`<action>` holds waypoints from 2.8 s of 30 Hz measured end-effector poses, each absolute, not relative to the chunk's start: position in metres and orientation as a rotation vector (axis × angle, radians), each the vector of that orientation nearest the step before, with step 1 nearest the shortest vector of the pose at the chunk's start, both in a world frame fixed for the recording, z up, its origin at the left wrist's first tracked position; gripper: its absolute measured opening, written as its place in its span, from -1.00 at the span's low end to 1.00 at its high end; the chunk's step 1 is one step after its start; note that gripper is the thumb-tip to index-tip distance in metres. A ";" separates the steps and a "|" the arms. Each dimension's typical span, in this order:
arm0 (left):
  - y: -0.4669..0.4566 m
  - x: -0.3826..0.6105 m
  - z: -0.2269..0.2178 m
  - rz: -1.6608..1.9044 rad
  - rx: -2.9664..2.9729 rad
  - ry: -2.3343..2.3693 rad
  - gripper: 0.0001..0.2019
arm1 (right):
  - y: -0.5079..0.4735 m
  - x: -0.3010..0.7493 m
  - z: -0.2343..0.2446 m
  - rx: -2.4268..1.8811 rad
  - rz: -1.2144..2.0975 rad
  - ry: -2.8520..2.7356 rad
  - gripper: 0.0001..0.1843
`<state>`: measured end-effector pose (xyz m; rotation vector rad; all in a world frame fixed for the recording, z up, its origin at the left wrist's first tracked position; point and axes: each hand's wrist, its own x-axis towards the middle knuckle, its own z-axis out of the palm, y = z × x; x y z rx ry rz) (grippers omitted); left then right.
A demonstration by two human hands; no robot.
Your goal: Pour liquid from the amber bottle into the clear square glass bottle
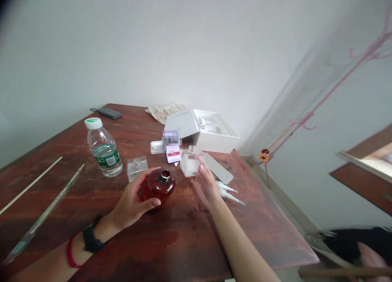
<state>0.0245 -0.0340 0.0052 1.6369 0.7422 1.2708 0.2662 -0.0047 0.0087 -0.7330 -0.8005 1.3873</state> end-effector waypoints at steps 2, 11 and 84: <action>-0.033 0.024 0.005 1.264 1.681 0.772 -0.24 | -0.005 0.264 0.012 -0.723 1.388 -0.809 -0.45; -0.034 0.024 0.004 1.227 1.730 0.870 -0.17 | 0.004 0.267 0.010 -0.740 1.368 -0.711 -0.51; -0.027 0.021 -0.003 1.082 1.887 0.675 -0.22 | 0.005 0.269 0.001 -0.915 1.244 -0.861 -0.43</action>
